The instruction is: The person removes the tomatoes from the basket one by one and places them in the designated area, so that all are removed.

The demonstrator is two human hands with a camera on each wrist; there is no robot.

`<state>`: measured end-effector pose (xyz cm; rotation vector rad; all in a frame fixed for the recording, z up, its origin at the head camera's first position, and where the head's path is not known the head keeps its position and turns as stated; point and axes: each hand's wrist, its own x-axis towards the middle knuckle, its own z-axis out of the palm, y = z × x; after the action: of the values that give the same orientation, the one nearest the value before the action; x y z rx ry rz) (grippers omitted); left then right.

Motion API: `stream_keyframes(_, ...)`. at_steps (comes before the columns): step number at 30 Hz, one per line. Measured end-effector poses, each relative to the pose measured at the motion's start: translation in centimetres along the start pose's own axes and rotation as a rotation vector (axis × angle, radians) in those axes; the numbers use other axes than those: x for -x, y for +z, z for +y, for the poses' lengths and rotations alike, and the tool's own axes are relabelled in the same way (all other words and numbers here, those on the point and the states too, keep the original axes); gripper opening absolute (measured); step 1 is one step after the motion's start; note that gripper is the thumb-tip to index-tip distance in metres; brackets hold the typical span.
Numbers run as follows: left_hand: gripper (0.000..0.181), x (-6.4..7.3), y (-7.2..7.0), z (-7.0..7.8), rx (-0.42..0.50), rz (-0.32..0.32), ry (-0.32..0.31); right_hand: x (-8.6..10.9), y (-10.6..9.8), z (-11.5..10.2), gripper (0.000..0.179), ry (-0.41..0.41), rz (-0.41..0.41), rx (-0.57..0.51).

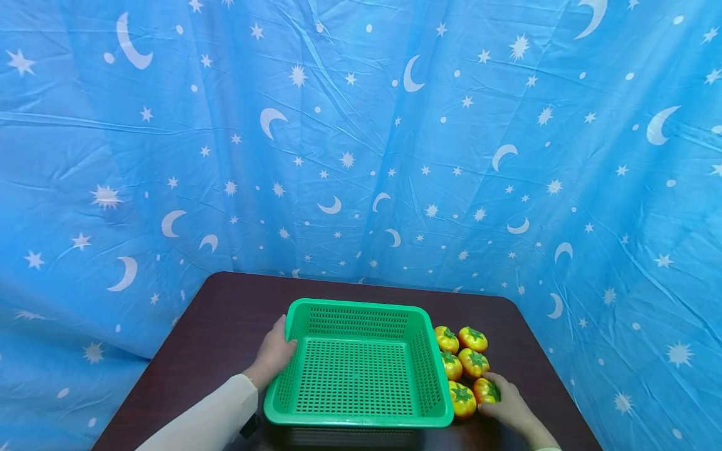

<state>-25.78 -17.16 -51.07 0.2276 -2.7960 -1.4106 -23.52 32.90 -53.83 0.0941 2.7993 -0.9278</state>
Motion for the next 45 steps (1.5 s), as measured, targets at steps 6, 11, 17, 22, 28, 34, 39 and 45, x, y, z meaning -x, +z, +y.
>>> stream_keyframes(6, 0.070, -0.04, 0.04, -0.14, 0.008, 0.003, -0.001, -0.03, 0.07, 0.10, 0.077, 0.001, -0.003, -0.014)
stream_keyframes(11, 0.070, 0.01, 0.02, -0.09, 0.011, 0.001, -0.002, -0.02, 0.20, 0.21, 0.079, -0.008, 0.007, -0.011)
stream_keyframes(17, 0.070, 0.05, 0.04, 0.07, 0.005, 0.003, -0.005, 0.09, 0.22, 0.13, 0.082, -0.018, 0.017, 0.005)
stream_keyframes(22, 0.070, 0.03, 0.10, 0.08, 0.000, 0.007, -0.006, 0.20, 0.18, 0.04, 0.086, 0.001, 0.009, 0.010)
stream_keyframes(28, 0.070, -0.03, 0.10, -0.06, 0.001, 0.004, -0.017, 0.36, 0.13, 0.11, 0.086, -0.023, 0.020, 0.014)
stream_keyframes(34, 0.069, 0.07, 0.10, -0.01, -0.007, 0.005, -0.019, 0.56, 0.15, 0.21, 0.085, -0.027, 0.022, 0.005)
stream_keyframes(39, 0.070, 0.19, -0.02, 0.11, -0.012, -0.006, -0.013, 0.65, 0.07, 0.20, 0.085, -0.026, 0.021, -0.003)
stream_keyframes(45, 0.070, 0.20, -0.17, 0.33, -0.007, -0.009, -0.007, 0.72, -0.07, 0.24, 0.083, -0.025, 0.028, 0.011)
